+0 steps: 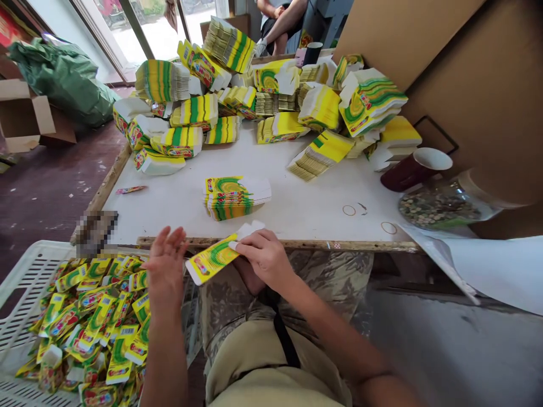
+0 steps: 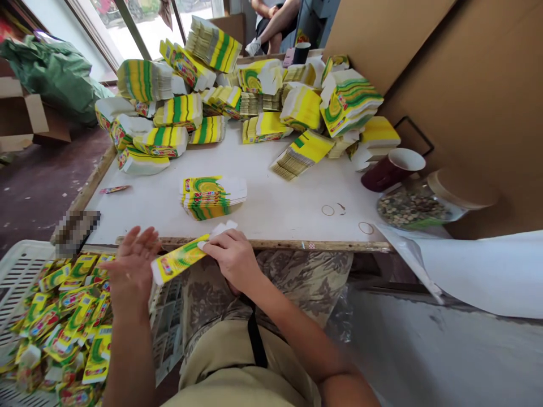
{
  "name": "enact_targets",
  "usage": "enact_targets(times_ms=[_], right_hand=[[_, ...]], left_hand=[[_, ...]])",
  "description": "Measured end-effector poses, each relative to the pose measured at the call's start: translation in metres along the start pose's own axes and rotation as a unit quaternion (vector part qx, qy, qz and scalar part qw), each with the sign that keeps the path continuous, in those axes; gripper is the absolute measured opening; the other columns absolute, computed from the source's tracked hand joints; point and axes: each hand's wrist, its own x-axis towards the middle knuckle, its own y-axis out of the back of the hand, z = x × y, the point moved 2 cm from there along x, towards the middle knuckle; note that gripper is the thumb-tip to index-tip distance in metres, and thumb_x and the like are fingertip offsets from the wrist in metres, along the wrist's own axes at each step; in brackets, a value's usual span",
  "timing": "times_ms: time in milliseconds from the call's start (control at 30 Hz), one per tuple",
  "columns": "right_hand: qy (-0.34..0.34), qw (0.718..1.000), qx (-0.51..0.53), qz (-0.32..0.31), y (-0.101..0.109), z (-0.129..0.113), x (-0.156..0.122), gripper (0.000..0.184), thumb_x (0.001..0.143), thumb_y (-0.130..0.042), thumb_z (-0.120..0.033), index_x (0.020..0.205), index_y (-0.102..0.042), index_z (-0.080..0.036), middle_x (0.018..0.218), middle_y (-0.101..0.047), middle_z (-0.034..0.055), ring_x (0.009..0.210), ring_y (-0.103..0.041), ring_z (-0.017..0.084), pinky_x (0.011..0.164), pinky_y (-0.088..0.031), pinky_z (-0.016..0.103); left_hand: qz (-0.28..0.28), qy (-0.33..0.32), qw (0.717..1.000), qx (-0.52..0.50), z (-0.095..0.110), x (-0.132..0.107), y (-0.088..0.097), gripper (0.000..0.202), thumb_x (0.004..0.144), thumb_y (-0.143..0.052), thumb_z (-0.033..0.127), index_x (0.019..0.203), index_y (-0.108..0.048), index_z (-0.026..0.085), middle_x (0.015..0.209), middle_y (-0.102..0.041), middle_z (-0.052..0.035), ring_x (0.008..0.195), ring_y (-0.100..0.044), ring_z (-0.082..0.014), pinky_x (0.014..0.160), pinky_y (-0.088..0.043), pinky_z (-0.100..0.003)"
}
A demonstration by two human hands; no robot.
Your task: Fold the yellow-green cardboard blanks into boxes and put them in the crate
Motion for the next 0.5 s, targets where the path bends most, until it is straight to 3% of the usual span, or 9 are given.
enact_targets(times_ms=[67,133,200,267,367,433,500], right_hand=[[0.065,0.995,-0.071,-0.020,0.005,-0.004,-0.002,0.017,0.096,-0.056,-0.021,0.093,-0.072,-0.026,0.092,-0.073,0.0004,0.091,-0.057,0.018,0.089,-0.042,0.036],[0.125,0.988,-0.074,-0.042,0.006,-0.012,-0.004,0.015,0.095,-0.057,-0.023,0.091,-0.071,-0.027,0.093,-0.073,-0.0017,0.098,-0.057,0.018,0.099,-0.038,0.038],[0.132,0.989,-0.052,-0.048,0.006,-0.018,-0.007,0.016,0.095,-0.056,-0.021,0.096,-0.070,-0.028,0.107,-0.070,-0.0007,0.111,-0.054,0.019,0.109,-0.033,0.042],[0.053,0.998,-0.018,-0.011,0.006,-0.016,-0.009,0.023,0.093,-0.058,-0.025,0.115,-0.064,-0.030,0.133,-0.058,0.0046,0.128,-0.045,0.024,0.113,-0.030,0.047],[-0.133,0.985,0.100,0.047,0.001,-0.003,-0.013,0.064,0.087,-0.064,-0.043,0.143,-0.041,-0.025,0.152,-0.036,0.0136,0.140,-0.033,0.032,0.112,-0.033,0.052],[-0.249,0.936,0.250,0.015,-0.009,0.006,-0.017,0.068,0.087,-0.061,-0.051,0.144,-0.040,-0.022,0.147,-0.043,0.0145,0.134,-0.042,0.031,0.109,-0.038,0.050],[-0.350,0.834,0.423,-0.054,-0.023,0.011,-0.020,0.061,0.086,-0.061,-0.055,0.136,-0.051,-0.022,0.136,-0.056,0.0118,0.123,-0.054,0.027,0.106,-0.042,0.046]], left_hand=[[-0.095,-0.025,0.987,0.126,0.009,0.002,0.005,0.096,0.056,-0.070,0.077,0.134,-0.052,0.024,0.133,-0.059,-0.0125,0.128,-0.050,-0.0313,0.103,-0.043,-0.042],[-0.218,0.002,0.938,0.270,0.007,-0.004,-0.003,0.107,0.050,-0.085,0.061,0.141,-0.042,0.023,0.135,-0.056,-0.0129,0.128,-0.050,-0.0328,0.106,-0.040,-0.044],[-0.277,0.052,0.888,0.364,-0.003,-0.014,-0.015,0.098,0.056,-0.086,0.046,0.139,-0.040,0.021,0.126,-0.062,-0.0109,0.115,-0.059,-0.0296,0.099,-0.046,-0.043],[-0.253,0.071,0.871,0.416,-0.012,-0.023,-0.025,0.079,0.067,-0.078,0.040,0.134,-0.041,0.020,0.111,-0.066,-0.0074,0.100,-0.065,-0.0252,0.087,-0.052,-0.038],[-0.219,0.022,0.868,0.445,-0.020,-0.032,-0.033,0.074,0.072,-0.072,0.032,0.135,-0.035,0.021,0.109,-0.064,-0.0058,0.095,-0.065,-0.0221,0.083,-0.053,-0.035],[-0.255,-0.023,0.863,0.435,-0.024,-0.036,-0.037,0.078,0.072,-0.070,0.026,0.140,-0.030,0.022,0.118,-0.060,-0.0078,0.100,-0.064,-0.0219,0.087,-0.052,-0.035],[-0.286,-0.072,0.858,0.420,-0.027,-0.040,-0.038,0.078,0.073,-0.067,0.022,0.141,-0.028,0.023,0.127,-0.056,-0.0104,0.105,-0.062,-0.0225,0.090,-0.051,-0.035]])
